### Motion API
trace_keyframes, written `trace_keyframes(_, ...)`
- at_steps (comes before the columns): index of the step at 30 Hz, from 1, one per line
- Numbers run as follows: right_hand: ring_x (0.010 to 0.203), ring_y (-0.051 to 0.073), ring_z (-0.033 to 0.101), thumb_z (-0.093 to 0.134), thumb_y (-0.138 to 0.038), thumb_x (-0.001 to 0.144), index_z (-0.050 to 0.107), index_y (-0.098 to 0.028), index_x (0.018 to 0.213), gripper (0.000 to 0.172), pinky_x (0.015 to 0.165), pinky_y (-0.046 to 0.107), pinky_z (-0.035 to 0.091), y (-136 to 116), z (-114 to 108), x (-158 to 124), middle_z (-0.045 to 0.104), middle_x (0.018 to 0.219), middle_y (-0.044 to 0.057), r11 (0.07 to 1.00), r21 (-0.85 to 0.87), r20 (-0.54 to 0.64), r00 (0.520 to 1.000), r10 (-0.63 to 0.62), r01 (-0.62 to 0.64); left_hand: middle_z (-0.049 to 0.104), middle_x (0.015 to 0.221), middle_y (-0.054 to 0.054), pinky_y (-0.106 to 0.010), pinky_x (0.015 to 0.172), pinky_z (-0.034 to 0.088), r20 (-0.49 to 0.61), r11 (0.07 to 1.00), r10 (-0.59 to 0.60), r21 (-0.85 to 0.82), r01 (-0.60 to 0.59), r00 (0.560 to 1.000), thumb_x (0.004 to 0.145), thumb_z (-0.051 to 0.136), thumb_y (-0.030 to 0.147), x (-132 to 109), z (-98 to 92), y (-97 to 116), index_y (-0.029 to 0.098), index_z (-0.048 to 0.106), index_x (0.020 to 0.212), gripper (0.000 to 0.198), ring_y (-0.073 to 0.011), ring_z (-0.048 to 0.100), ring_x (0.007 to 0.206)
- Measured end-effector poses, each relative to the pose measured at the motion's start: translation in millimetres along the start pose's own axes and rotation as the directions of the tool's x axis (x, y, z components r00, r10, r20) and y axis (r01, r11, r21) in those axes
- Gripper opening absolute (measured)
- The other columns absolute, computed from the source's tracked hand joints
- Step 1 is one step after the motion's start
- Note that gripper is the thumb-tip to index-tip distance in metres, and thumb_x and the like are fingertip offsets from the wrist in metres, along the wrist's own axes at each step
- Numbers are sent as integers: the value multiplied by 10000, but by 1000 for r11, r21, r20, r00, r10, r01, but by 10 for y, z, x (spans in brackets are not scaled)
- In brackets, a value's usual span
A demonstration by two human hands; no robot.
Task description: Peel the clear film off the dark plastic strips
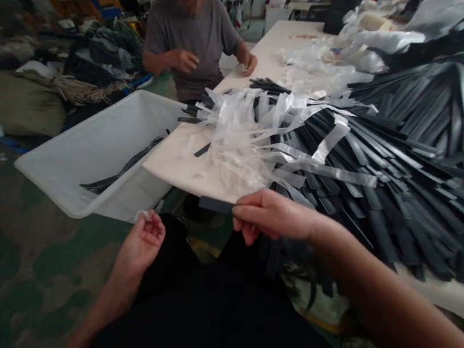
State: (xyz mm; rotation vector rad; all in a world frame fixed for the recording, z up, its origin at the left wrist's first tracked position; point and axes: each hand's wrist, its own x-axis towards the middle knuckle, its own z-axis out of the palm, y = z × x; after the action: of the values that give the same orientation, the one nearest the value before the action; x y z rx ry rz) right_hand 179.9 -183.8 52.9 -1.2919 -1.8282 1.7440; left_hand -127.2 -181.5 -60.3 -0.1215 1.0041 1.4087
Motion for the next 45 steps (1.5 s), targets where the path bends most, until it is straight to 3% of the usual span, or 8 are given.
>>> trace_keyframes(5,586,117,584,437,-309,981,656,-159,798,323,542,211,403,146,736,207,714,692,34,977,-193,-38,994,-102,93,676,726,-1,-220,658,568,-13,999,-32,-30,32,999,988,481,187,-96,25,-128,154,628,772,264,-95,668,650)
trace_keyframes(9,639,127,622,467,-266,974,615,-167,732,300,607,218,396,156,962,427,708,712,24,921,-376,-105,983,-154,104,709,772,-3,-229,653,562,-47,1000,-27,-16,27,999,982,502,184,-123,20,-183,157,635,789,235,-101,685,671)
trace_keyframes(20,623,142,591,451,-322,992,627,-167,779,317,545,254,265,106,1117,754,663,700,36,743,-669,-110,986,-129,22,713,753,-15,-234,649,557,21,996,-81,33,81,996,988,482,183,-171,-19,-248,146,662,775,281,-112,688,673)
trace_keyframes(26,696,148,625,445,-284,990,658,-163,803,308,595,237,351,85,1185,979,703,778,49,845,-534,-111,990,-84,11,724,772,-22,-225,642,545,95,993,-104,66,97,990,978,504,171,-73,-170,-333,139,677,835,227,-112,688,681)
trace_keyframes(29,555,102,589,468,-283,980,628,-175,1114,235,547,214,382,54,1111,875,714,802,11,952,-293,-62,992,-110,87,716,744,2,-201,638,530,-19,1000,-23,-12,22,1000,995,475,170,9,-233,-179,149,664,826,254,-86,680,673)
trace_keyframes(31,469,79,543,493,-242,956,537,-187,1289,340,512,204,380,34,1047,772,713,789,-15,972,-205,-52,990,-128,115,707,731,23,-187,631,521,-105,996,38,-75,-46,994,995,479,171,20,-268,-78,166,653,813,252,-71,674,664)
trace_keyframes(39,732,169,660,537,-156,885,578,-187,1317,435,644,241,410,64,1144,958,734,783,19,870,-490,-146,979,-142,54,709,770,-40,-225,641,553,40,988,-152,-4,152,988,965,533,185,-232,-266,-346,137,671,831,198,-116,670,670)
trace_keyframes(45,623,141,624,553,-221,901,497,-213,1399,501,592,235,387,-18,1021,733,724,741,-18,875,-478,-123,981,-150,73,704,746,-5,-193,630,540,-68,992,-99,-88,93,993,954,559,175,-200,-331,-326,149,671,825,172,-83,657,641)
